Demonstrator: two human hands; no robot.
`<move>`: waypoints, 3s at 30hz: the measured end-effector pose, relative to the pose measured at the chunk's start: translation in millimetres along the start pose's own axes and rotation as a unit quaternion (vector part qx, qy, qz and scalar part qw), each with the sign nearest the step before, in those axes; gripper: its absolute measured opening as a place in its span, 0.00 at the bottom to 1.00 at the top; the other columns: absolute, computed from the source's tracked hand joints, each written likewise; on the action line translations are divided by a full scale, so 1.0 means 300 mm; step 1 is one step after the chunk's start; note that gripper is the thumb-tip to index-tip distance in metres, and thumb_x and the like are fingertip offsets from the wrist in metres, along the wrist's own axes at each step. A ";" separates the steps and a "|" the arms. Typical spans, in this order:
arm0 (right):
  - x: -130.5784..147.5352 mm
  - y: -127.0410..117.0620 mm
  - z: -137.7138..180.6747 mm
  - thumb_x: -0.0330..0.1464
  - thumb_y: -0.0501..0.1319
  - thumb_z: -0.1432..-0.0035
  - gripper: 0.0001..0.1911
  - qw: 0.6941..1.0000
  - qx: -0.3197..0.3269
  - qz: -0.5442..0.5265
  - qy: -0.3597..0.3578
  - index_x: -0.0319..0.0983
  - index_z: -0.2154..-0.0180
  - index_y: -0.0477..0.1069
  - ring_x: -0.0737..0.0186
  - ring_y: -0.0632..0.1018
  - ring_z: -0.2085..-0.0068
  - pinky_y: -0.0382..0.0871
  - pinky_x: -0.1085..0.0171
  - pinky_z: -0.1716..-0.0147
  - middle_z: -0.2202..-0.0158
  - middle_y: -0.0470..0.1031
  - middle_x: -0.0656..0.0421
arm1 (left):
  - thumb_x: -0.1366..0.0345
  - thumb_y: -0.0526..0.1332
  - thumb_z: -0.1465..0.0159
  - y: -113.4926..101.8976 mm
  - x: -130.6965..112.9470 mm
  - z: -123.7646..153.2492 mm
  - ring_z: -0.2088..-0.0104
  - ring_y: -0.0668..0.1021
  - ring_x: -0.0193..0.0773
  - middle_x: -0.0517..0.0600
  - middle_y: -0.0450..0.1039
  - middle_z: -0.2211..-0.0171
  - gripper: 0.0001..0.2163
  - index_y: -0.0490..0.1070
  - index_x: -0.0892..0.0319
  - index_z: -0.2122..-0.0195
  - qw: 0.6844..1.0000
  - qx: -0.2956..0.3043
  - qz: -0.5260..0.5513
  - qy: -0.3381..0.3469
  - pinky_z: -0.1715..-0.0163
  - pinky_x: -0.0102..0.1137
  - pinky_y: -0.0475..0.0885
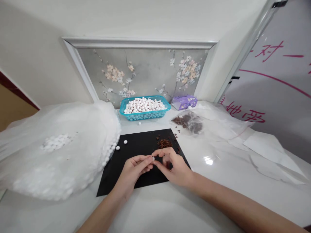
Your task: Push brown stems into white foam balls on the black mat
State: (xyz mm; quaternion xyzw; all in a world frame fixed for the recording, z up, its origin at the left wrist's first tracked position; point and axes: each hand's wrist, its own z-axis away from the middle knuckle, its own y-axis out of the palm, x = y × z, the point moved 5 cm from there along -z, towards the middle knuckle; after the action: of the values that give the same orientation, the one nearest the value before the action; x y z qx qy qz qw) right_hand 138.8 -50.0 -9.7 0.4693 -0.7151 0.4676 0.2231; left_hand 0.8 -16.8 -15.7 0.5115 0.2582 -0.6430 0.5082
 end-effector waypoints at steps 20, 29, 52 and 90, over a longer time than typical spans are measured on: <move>0.006 -0.005 -0.013 0.34 0.58 0.45 0.15 0.998 -0.055 -0.019 0.034 0.43 0.73 0.49 0.75 0.56 0.86 0.51 0.73 0.85 0.87 0.53 0.73 | 0.59 0.69 0.50 -0.013 0.006 0.005 0.73 0.72 0.27 0.48 0.76 0.75 0.10 0.79 0.60 0.71 1.000 -0.014 0.018 0.005 0.70 0.18 0.68; -0.017 0.005 -0.023 0.33 0.56 0.44 0.12 0.996 -0.020 -0.066 0.051 0.42 0.71 0.51 0.76 0.59 0.84 0.53 0.72 0.83 0.75 0.70 0.66 | 0.64 0.70 0.52 -0.015 0.010 -0.009 0.69 0.75 0.27 0.47 0.79 0.70 0.10 0.79 0.58 0.67 0.999 0.011 0.041 -0.005 0.66 0.18 0.70; 0.013 -0.005 -0.035 0.29 0.53 0.41 0.05 0.997 0.066 -0.039 -0.034 0.40 0.61 0.64 0.75 0.63 0.77 0.63 0.71 0.78 0.62 0.65 0.58 | 0.57 0.67 0.49 -0.009 0.013 -0.006 0.69 0.74 0.32 0.51 0.77 0.71 0.12 0.78 0.61 0.69 0.997 -0.016 -0.064 0.048 0.67 0.24 0.69; -0.044 -0.053 -0.055 0.33 0.55 0.42 0.05 0.995 0.009 0.084 0.057 0.40 0.70 0.66 0.72 0.62 0.79 0.60 0.68 0.76 0.67 0.66 0.61 | 0.57 0.54 0.39 -0.173 -0.195 0.011 0.65 0.73 0.41 0.51 0.72 0.63 0.11 0.71 0.58 0.64 0.767 -0.207 -0.558 0.238 0.69 0.30 0.65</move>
State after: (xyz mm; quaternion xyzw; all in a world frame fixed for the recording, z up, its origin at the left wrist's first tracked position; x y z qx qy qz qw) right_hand 156.8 -31.6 -4.7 0.3826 -0.7336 0.5173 0.2189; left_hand -50.4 21.3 29.5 0.2962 0.7377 -0.6019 0.0752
